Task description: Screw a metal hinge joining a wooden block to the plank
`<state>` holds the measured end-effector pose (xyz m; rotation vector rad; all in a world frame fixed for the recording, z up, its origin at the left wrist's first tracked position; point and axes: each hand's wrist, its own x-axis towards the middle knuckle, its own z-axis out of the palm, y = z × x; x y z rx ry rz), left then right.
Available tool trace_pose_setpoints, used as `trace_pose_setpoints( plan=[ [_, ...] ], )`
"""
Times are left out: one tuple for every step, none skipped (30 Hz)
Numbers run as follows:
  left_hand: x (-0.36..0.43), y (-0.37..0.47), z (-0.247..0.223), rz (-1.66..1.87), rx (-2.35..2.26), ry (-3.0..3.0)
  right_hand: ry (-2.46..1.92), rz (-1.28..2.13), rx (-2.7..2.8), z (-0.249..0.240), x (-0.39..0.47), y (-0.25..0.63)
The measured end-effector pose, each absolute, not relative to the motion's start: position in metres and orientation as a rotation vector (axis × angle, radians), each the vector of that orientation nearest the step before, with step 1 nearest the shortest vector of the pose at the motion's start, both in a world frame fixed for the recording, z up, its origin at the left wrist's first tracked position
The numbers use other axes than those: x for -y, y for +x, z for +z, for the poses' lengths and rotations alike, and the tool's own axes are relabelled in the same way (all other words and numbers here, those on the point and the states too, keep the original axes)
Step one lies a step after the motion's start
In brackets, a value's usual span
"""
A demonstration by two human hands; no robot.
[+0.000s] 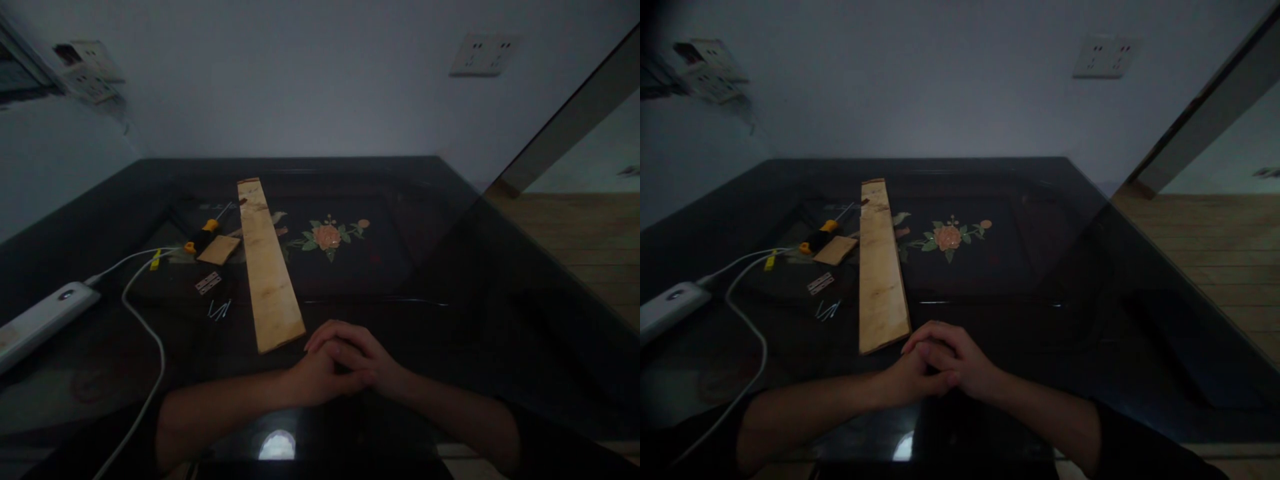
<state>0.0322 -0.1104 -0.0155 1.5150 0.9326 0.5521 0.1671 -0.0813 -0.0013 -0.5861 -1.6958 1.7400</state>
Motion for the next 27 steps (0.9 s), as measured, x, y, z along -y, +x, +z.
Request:
trace_pose_setpoints(
  plan=[
    [0.1103, 0.0320, -0.0149, 0.553, -0.937, 1.519, -0.586, 1.739, 1.695, -0.0009, 0.0813, 0.1670],
    [0.1103, 0.0319, -0.0141, 0.547, -0.945, 1.521, -0.587, 1.740, 1.697, -0.0006, 0.0813, 0.1671],
    [0.1102, 0.0318, -0.0133, 0.539, -0.954, 1.520, -0.588, 1.741, 1.701, -0.0004, 0.0815, 0.1672],
    [0.1102, 0.0319, -0.0125, 0.529, -0.958, 1.516, -0.589, 1.743, 1.702, -0.0003, 0.0816, 0.1674],
    [0.1101, 0.0320, -0.0119, 0.524, -0.956, 1.512, -0.590, 1.743, 1.703, -0.0002, 0.0817, 0.1677],
    [0.1101, 0.0323, -0.0116, 0.518, -0.948, 1.506, -0.591, 1.745, 1.705, -0.0002, 0.0817, 0.1679],
    [0.1100, 0.0325, -0.0116, 0.512, -0.942, 1.500, -0.595, 1.746, 1.707, -0.0002, 0.0817, 0.1681],
    [0.1099, 0.0328, -0.0118, 0.512, -0.937, 1.495, -0.601, 1.747, 1.707, -0.0002, 0.0816, 0.1682],
    [0.1098, 0.0330, -0.0123, 0.516, -0.938, 1.494, -0.605, 1.747, 1.707, -0.0003, 0.0814, 0.1683],
    [0.1097, 0.0332, -0.0129, 0.526, -0.943, 1.495, -0.610, 1.748, 1.708, -0.0004, 0.0814, 0.1683],
    [0.1097, 0.0333, -0.0137, 0.539, -0.948, 1.498, -0.614, 1.749, 1.708, -0.0006, 0.0813, 0.1683],
    [0.1096, 0.0335, -0.0145, 0.550, -0.948, 1.500, -0.616, 1.749, 1.707, -0.0009, 0.0813, 0.1682],
    [0.1096, 0.0336, -0.0152, 0.559, -0.944, 1.498, -0.615, 1.751, 1.703, -0.0012, 0.0814, 0.1681],
    [0.1096, 0.0337, -0.0159, 0.559, -0.942, 1.488, -0.612, 1.754, 1.697, -0.0016, 0.0815, 0.1679],
    [0.1096, 0.0339, -0.0165, 0.553, -0.943, 1.469, -0.610, 1.755, 1.689, -0.0020, 0.0816, 0.1678],
    [0.1096, 0.0341, -0.0169, 0.541, -0.946, 1.447, -0.608, 1.756, 1.682, -0.0023, 0.0816, 0.1677],
    [0.1095, 0.0344, -0.0172, 0.529, -0.950, 1.428, -0.606, 1.757, 1.678, -0.0024, 0.0815, 0.1676],
    [0.1094, 0.0347, -0.0172, 0.523, -0.953, 1.416, -0.608, 1.759, 1.674, -0.0025, 0.0814, 0.1675],
    [0.1092, 0.0351, -0.0171, 0.526, -0.954, 1.412, -0.616, 1.759, 1.674, -0.0023, 0.0813, 0.1676],
    [0.1089, 0.0356, -0.0169, 0.533, -0.949, 1.418, -0.624, 1.761, 1.677, -0.0021, 0.0812, 0.1676],
    [0.1085, 0.0360, -0.0166, 0.539, -0.942, 1.425, -0.637, 1.767, 1.678, -0.0019, 0.0813, 0.1678],
    [0.1080, 0.0365, -0.0163, 0.546, -0.936, 1.430, -0.654, 1.770, 1.676, -0.0018, 0.0814, 0.1679],
    [0.1074, 0.0371, -0.0160, 0.555, -0.933, 1.431, -0.669, 1.769, 1.670, -0.0018, 0.0816, 0.1681],
    [0.1068, 0.0378, -0.0157, 0.565, -0.935, 1.429, -0.682, 1.764, 1.662, -0.0020, 0.0818, 0.1682],
    [0.1062, 0.0386, -0.0153, 0.581, -0.944, 1.421, -0.690, 1.758, 1.653, -0.0023, 0.0820, 0.1682],
    [0.1058, 0.0396, -0.0149, 0.601, -0.954, 1.412, -0.693, 1.750, 1.636, -0.0027, 0.0820, 0.1681],
    [0.1058, 0.0407, -0.0141, 0.626, -0.966, 1.407, -0.694, 1.740, 1.615, -0.0030, 0.0817, 0.1681]
  ],
)
